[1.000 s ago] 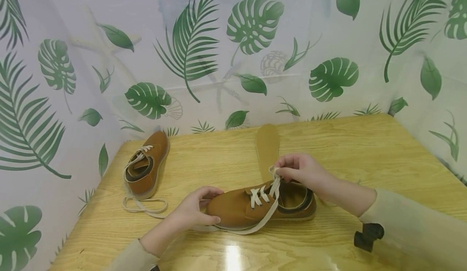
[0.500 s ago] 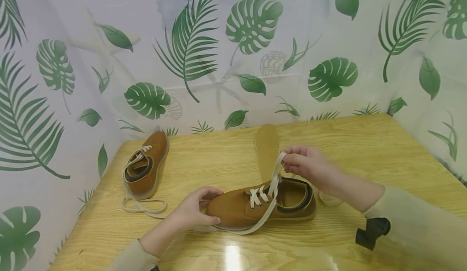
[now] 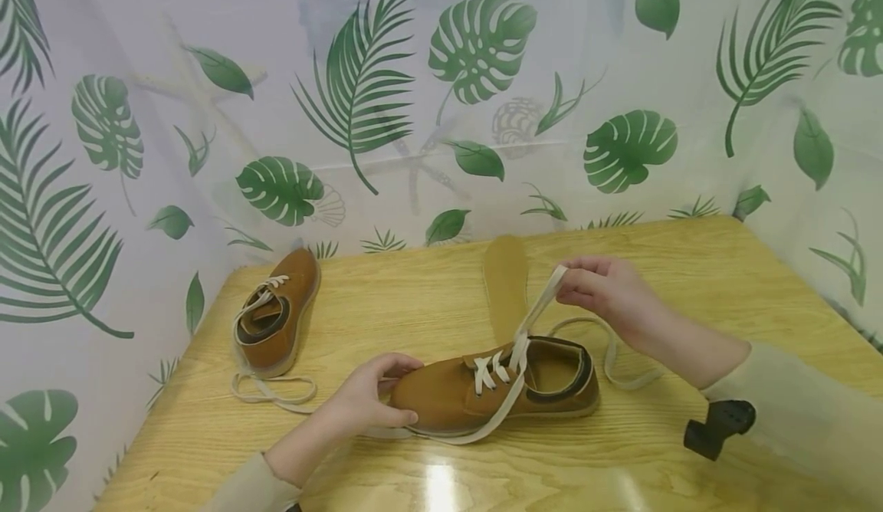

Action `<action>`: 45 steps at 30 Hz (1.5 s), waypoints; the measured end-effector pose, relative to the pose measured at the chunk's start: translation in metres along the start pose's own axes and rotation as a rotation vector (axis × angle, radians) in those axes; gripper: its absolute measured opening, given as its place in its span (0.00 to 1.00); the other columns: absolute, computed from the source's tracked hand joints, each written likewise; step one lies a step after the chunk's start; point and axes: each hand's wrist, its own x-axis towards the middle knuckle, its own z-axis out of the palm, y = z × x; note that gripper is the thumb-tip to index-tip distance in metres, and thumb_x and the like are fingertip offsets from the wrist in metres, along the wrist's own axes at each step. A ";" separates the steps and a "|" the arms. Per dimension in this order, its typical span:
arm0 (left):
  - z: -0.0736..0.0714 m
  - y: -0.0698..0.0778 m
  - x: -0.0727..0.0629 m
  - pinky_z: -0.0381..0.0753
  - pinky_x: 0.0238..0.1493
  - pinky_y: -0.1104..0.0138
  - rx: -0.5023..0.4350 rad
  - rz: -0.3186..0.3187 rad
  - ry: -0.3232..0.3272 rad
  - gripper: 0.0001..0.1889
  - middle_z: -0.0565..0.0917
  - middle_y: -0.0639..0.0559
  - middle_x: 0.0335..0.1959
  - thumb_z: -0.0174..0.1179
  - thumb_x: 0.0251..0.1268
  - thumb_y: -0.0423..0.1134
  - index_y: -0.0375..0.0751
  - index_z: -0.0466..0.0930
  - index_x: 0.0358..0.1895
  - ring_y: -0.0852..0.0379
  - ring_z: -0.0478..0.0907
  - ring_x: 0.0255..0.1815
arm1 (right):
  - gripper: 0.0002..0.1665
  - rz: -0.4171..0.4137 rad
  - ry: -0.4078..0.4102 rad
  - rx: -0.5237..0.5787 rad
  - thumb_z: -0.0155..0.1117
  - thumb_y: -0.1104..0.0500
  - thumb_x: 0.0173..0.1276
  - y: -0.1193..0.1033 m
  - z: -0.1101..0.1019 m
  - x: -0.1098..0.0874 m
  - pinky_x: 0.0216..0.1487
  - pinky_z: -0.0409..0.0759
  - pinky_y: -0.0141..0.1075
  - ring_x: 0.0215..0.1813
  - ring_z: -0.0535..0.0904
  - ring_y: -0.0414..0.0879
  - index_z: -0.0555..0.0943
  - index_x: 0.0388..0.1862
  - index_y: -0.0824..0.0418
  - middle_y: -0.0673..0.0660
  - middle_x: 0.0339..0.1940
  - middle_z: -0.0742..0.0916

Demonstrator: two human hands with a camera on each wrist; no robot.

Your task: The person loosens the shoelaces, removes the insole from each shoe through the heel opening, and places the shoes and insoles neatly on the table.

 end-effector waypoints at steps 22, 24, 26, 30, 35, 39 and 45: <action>0.001 -0.003 0.001 0.70 0.80 0.40 0.006 0.007 0.005 0.34 0.79 0.40 0.67 0.76 0.57 0.27 0.36 0.75 0.70 0.37 0.73 0.72 | 0.27 -0.129 -0.102 0.280 0.42 0.72 0.83 -0.019 -0.011 0.001 0.52 0.89 0.32 0.40 0.88 0.41 0.89 0.36 0.61 0.51 0.35 0.92; 0.001 -0.002 0.001 0.71 0.80 0.40 0.002 0.004 0.008 0.34 0.79 0.40 0.67 0.76 0.57 0.26 0.36 0.75 0.69 0.37 0.74 0.72 | 0.26 -0.142 -0.107 0.293 0.43 0.72 0.82 -0.020 -0.010 0.001 0.53 0.89 0.32 0.40 0.88 0.42 0.89 0.37 0.61 0.52 0.36 0.92; 0.002 -0.002 0.002 0.71 0.80 0.41 0.000 0.003 0.009 0.34 0.79 0.40 0.67 0.76 0.57 0.26 0.36 0.75 0.69 0.38 0.74 0.72 | 0.25 -0.154 -0.114 0.310 0.42 0.73 0.81 -0.021 -0.009 0.000 0.54 0.89 0.32 0.41 0.88 0.42 0.89 0.38 0.62 0.53 0.37 0.92; 0.002 0.001 0.002 0.71 0.80 0.42 0.000 0.007 0.011 0.34 0.80 0.39 0.66 0.75 0.57 0.25 0.35 0.75 0.69 0.38 0.75 0.71 | 0.24 -0.191 -0.150 0.329 0.42 0.74 0.80 -0.023 -0.004 -0.001 0.58 0.88 0.33 0.44 0.88 0.44 0.88 0.40 0.64 0.54 0.40 0.92; 0.002 0.003 0.001 0.72 0.79 0.42 0.018 0.012 0.013 0.34 0.79 0.39 0.66 0.76 0.57 0.25 0.34 0.75 0.69 0.37 0.75 0.71 | 0.23 -0.210 -0.213 0.295 0.44 0.74 0.79 -0.026 0.002 -0.003 0.54 0.88 0.34 0.42 0.87 0.43 0.88 0.40 0.63 0.52 0.38 0.91; 0.003 0.003 0.001 0.72 0.79 0.42 0.017 0.010 0.013 0.34 0.79 0.39 0.67 0.76 0.57 0.25 0.34 0.75 0.69 0.37 0.75 0.71 | 0.23 -0.204 -0.259 0.274 0.45 0.75 0.79 -0.029 0.006 -0.005 0.49 0.88 0.33 0.37 0.86 0.42 0.88 0.39 0.61 0.51 0.35 0.90; 0.002 0.004 0.000 0.74 0.78 0.43 0.045 0.017 0.010 0.34 0.79 0.38 0.66 0.76 0.56 0.25 0.34 0.75 0.69 0.38 0.75 0.70 | 0.22 -0.212 -0.306 0.340 0.46 0.73 0.82 -0.029 0.011 -0.007 0.53 0.88 0.33 0.41 0.87 0.42 0.88 0.43 0.62 0.52 0.38 0.91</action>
